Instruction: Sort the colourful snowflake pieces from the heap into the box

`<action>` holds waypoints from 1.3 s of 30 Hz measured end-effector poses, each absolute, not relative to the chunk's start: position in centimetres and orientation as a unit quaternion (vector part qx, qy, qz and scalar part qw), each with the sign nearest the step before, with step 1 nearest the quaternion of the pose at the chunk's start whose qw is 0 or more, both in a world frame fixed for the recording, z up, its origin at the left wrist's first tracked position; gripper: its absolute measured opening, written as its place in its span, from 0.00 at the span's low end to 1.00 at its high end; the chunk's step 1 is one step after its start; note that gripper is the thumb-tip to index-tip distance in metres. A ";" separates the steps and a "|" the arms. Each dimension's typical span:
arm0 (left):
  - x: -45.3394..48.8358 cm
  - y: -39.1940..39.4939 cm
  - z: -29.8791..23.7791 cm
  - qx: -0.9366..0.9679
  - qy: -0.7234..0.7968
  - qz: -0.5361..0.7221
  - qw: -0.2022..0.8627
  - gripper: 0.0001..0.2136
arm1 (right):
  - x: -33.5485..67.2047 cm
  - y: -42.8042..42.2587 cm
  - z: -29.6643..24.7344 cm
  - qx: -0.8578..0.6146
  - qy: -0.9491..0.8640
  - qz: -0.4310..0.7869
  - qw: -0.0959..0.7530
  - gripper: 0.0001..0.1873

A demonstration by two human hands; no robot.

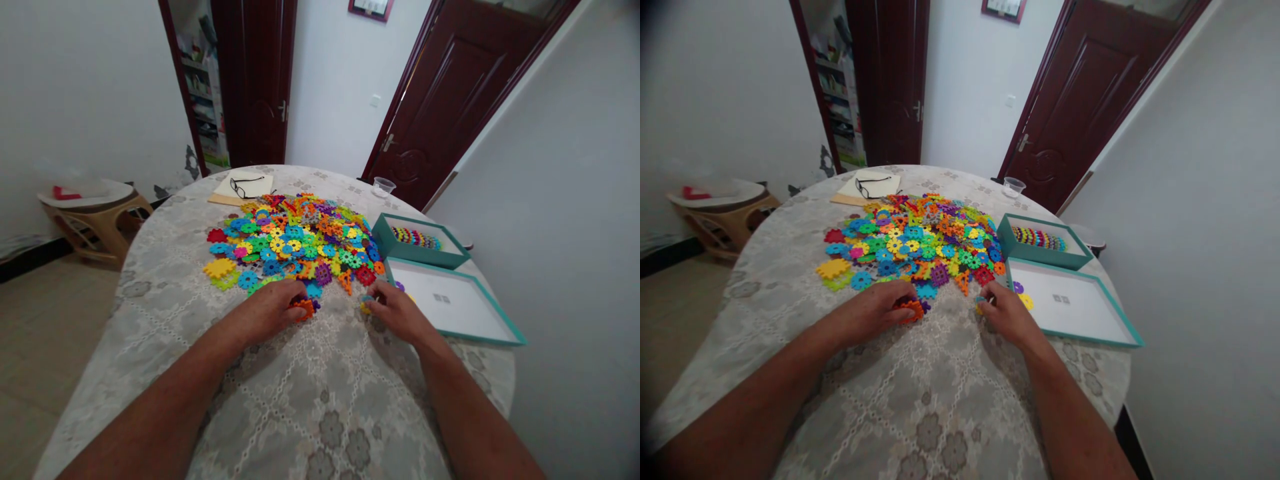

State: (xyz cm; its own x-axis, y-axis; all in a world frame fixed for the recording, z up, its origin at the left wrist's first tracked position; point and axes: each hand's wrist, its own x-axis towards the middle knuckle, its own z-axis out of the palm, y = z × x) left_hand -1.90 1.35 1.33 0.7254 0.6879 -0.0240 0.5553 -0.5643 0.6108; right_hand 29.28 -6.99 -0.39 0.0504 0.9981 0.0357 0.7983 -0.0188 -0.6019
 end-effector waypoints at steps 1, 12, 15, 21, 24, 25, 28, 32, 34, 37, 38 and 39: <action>-1.9 1.4 1.3 0.878 0.355 0.110 0.303 0.09 | 30.0 -7.0 -0.2 -0.699 -0.647 0.166 0.257 0.06; -2.2 1.6 1.7 0.875 0.367 0.113 0.294 0.09 | 34.1 -7.2 -0.4 -0.748 -0.627 -0.085 0.199 0.11; -2.1 1.7 1.9 0.874 0.375 0.113 0.287 0.08 | 31.2 -7.2 -0.3 -0.719 -0.675 0.037 0.162 0.08; -1.8 1.7 2.0 0.873 0.390 0.095 0.276 0.10 | 28.0 -7.3 -0.5 -0.720 -0.685 0.081 0.078 0.05; -1.7 1.9 1.8 0.871 0.391 0.090 0.283 0.11 | 28.2 -7.2 -0.5 -0.725 -0.677 0.096 0.081 0.05; -1.7 2.0 1.7 0.872 0.390 0.090 0.283 0.11 | 28.3 -7.2 -0.5 -0.726 -0.674 0.102 0.085 0.05; -1.6 2.0 1.7 0.874 0.385 0.090 0.282 0.12 | 28.5 -7.1 -0.8 -0.724 -0.671 0.112 0.111 0.04; -1.3 1.7 1.9 0.876 0.384 0.104 0.273 0.12 | 28.2 -7.0 -1.4 -0.711 -0.669 0.130 0.171 0.05; -1.2 1.5 2.0 0.875 0.382 0.117 0.274 0.12 | 28.1 -7.0 -1.7 -0.693 -0.678 0.149 0.196 0.06; -1.0 1.2 1.7 0.870 0.381 0.141 0.279 0.11 | 28.7 -6.9 -1.5 -0.674 -0.687 0.138 0.234 0.06; -0.9 1.1 1.5 0.867 0.385 0.145 0.281 0.10 | 29.4 -6.9 -1.3 -0.680 -0.681 0.108 0.251 0.06; -0.8 1.0 1.4 0.864 0.388 0.147 0.285 0.10 | 30.2 -6.9 -1.1 -0.692 -0.667 0.066 0.267 0.06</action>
